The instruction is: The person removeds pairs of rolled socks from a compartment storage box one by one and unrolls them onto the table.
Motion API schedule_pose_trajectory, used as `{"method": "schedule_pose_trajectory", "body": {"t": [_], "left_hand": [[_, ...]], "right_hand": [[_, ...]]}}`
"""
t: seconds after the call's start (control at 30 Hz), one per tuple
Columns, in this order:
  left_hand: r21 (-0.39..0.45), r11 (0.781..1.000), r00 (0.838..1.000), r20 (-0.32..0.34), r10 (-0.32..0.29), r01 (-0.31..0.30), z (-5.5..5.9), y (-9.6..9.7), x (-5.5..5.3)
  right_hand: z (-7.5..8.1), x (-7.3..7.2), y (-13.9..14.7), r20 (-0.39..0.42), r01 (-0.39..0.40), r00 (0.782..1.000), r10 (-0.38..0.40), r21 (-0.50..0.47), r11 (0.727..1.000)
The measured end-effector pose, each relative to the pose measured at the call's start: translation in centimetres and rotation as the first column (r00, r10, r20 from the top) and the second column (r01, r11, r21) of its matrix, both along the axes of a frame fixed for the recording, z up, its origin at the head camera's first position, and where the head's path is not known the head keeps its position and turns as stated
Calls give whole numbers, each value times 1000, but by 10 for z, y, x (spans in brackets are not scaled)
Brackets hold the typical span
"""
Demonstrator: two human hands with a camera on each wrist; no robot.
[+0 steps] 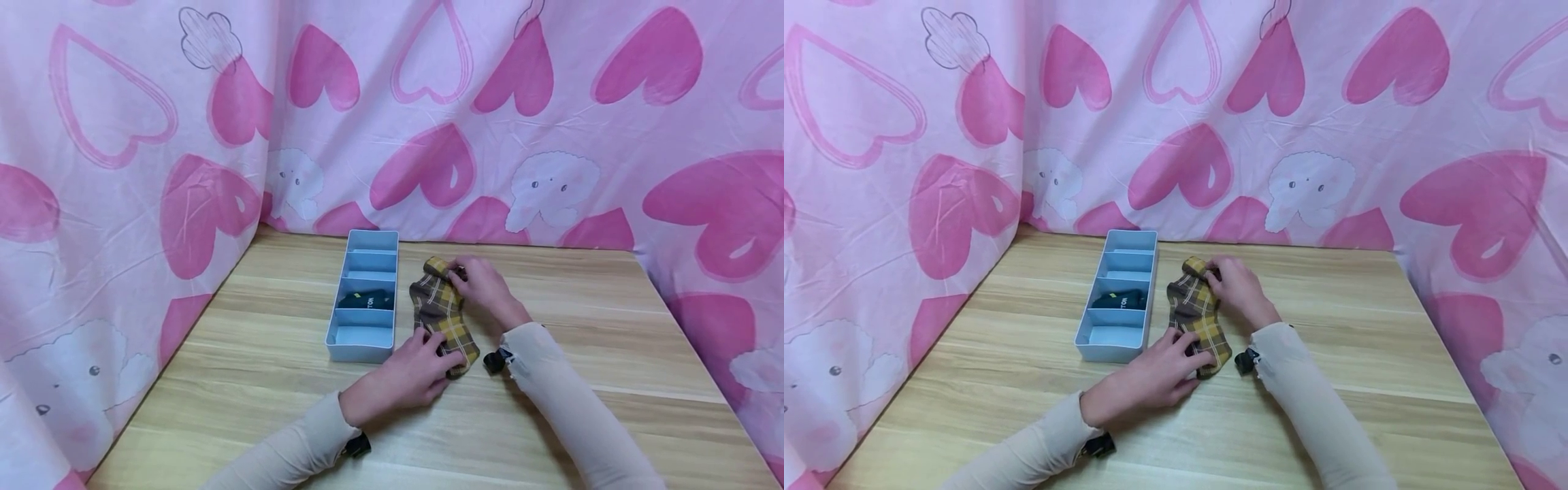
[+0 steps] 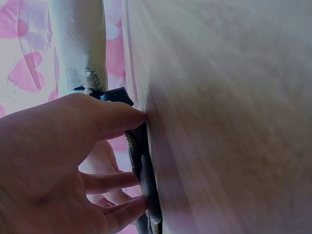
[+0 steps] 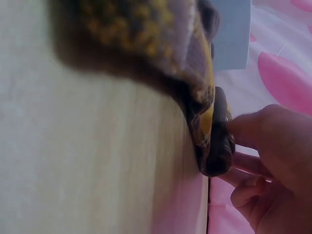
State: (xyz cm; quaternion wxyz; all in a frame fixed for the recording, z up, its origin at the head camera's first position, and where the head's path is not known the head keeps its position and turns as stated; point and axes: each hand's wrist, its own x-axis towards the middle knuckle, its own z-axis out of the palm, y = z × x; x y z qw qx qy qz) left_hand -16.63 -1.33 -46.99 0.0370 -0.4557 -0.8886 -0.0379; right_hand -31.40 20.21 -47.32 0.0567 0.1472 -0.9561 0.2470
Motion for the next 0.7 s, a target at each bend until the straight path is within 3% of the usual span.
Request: {"method": "schedule_pose_trajectory", "body": {"t": [0.27,0.53,0.7], "left_hand": [[-2,1000,999,38,-2,2,0,-2,4],[21,1000,1000,-5,-21,21,1,0,6],[8,1000,999,21,-28,28,5,-1,8]], "right_hand": [[-2,-3,-1,59,-6,998,2,56,998],[3,-12,6,51,18,999,-16,-26,1000],[1,-14,8,54,17,998,-16,-24,1000]]}}
